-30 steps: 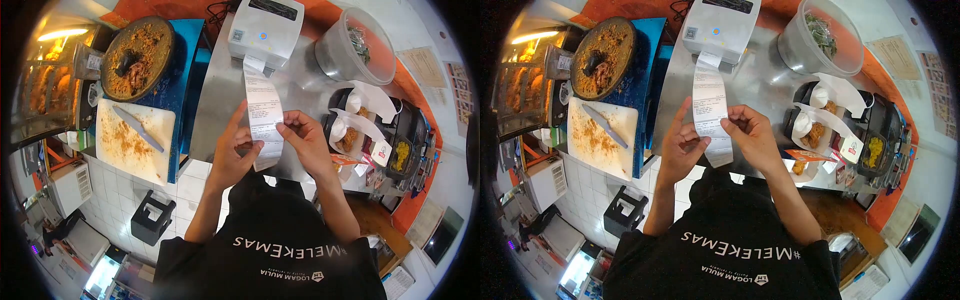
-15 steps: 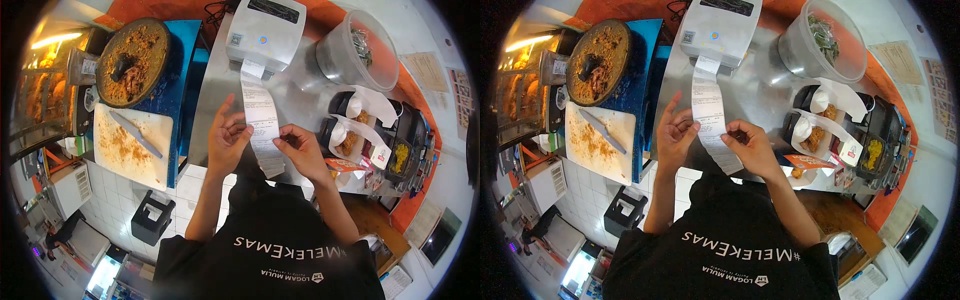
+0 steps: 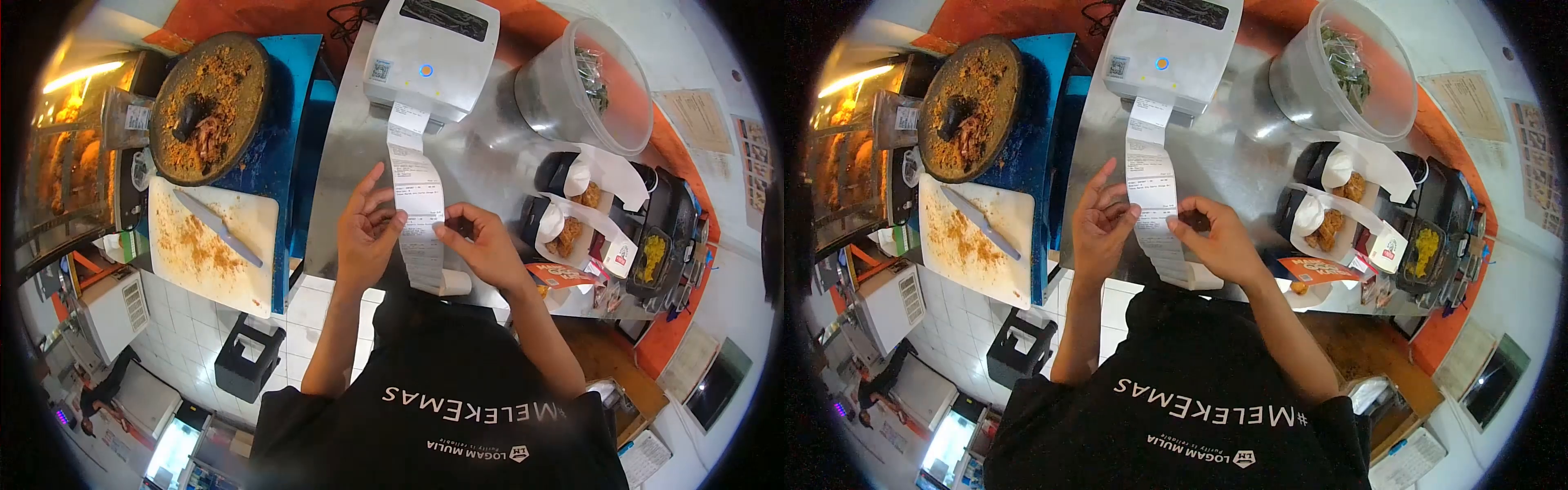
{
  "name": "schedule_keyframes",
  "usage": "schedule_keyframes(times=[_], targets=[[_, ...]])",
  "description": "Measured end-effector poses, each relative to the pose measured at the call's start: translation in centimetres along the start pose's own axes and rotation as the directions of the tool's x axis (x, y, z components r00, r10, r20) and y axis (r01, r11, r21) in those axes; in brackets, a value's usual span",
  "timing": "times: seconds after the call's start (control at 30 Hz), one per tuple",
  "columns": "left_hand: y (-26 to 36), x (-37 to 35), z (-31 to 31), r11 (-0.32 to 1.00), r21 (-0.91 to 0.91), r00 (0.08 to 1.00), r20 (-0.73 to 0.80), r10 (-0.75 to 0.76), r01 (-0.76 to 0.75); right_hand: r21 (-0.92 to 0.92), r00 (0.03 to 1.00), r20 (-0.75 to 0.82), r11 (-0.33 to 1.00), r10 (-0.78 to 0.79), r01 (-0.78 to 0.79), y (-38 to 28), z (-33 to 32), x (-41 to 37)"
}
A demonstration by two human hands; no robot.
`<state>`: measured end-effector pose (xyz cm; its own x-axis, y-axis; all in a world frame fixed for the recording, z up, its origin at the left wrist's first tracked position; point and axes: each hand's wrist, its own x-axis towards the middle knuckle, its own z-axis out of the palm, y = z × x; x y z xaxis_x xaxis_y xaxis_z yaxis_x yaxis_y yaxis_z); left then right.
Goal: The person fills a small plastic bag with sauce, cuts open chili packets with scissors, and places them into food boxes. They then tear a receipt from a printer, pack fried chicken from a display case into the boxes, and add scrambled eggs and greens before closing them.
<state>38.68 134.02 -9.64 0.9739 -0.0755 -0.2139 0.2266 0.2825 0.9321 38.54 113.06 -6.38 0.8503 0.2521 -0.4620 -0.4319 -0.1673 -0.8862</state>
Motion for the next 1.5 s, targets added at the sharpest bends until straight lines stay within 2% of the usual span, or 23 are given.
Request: schedule_keyframes(times=[0.1,0.33,0.43,0.53,0.63,0.8,0.93,1.03,1.23,1.33,1.43,1.5], targets=[[-0.2,0.1,-0.2,1.000,-0.001,1.000,0.008,-0.012,0.012,0.107,0.999,-0.039,0.994,-0.011,0.016,-0.3,0.2,1.2],[0.0,0.5,-0.5,0.997,0.057,0.999,0.003,-0.046,0.046,0.113,0.999,-0.033,0.993,-0.015,0.019,0.1,0.1,2.3],[-0.5,1.5,-0.6,0.998,-0.050,1.000,-0.019,-0.025,0.024,0.105,1.000,-0.006,0.994,0.001,0.000,0.6,0.2,2.5],[-0.8,2.4,-0.5,0.998,-0.064,0.998,-0.060,-0.010,0.006,0.087,1.000,0.029,0.996,0.009,-0.012,1.0,0.1,2.8],[-0.5,2.7,-0.6,0.999,-0.016,0.998,-0.041,-0.041,0.040,0.103,0.999,0.049,0.994,0.018,-0.023,0.9,0.0,3.2],[-0.8,2.8,-0.9,0.998,-0.013,0.997,-0.055,-0.059,0.058,0.143,0.997,0.035,0.987,0.067,-0.071,1.0,0.1,4.2],[-0.4,3.1,-0.8,0.997,-0.036,0.997,-0.042,-0.065,0.064,0.176,0.998,0.026,0.983,0.049,-0.053,0.7,0.0,4.9],[-0.3,3.2,-0.9,0.993,0.017,0.993,-0.017,-0.113,0.114,0.190,0.998,0.011,0.980,0.054,-0.055,1.0,-0.1,5.6],[-0.3,3.6,-0.8,0.991,0.081,0.994,-0.014,-0.105,0.105,0.187,0.999,0.021,0.981,0.043,-0.046,0.7,-0.4,6.2],[0.7,3.7,-0.4,0.974,0.197,0.993,-0.057,-0.103,0.113,0.221,0.998,0.021,0.974,0.051,-0.054,0.6,-0.4,6.2],[1.2,3.9,0.3,0.849,0.509,0.974,-0.080,0.212,-0.143,0.209,0.998,-0.005,0.976,0.069,-0.067,0.5,-0.4,6.2],[2.2,3.8,0.5,0.662,0.701,0.948,0.062,0.313,-0.264,0.197,0.995,-0.041,0.977,0.093,-0.084,0.8,-0.3,6.1]])
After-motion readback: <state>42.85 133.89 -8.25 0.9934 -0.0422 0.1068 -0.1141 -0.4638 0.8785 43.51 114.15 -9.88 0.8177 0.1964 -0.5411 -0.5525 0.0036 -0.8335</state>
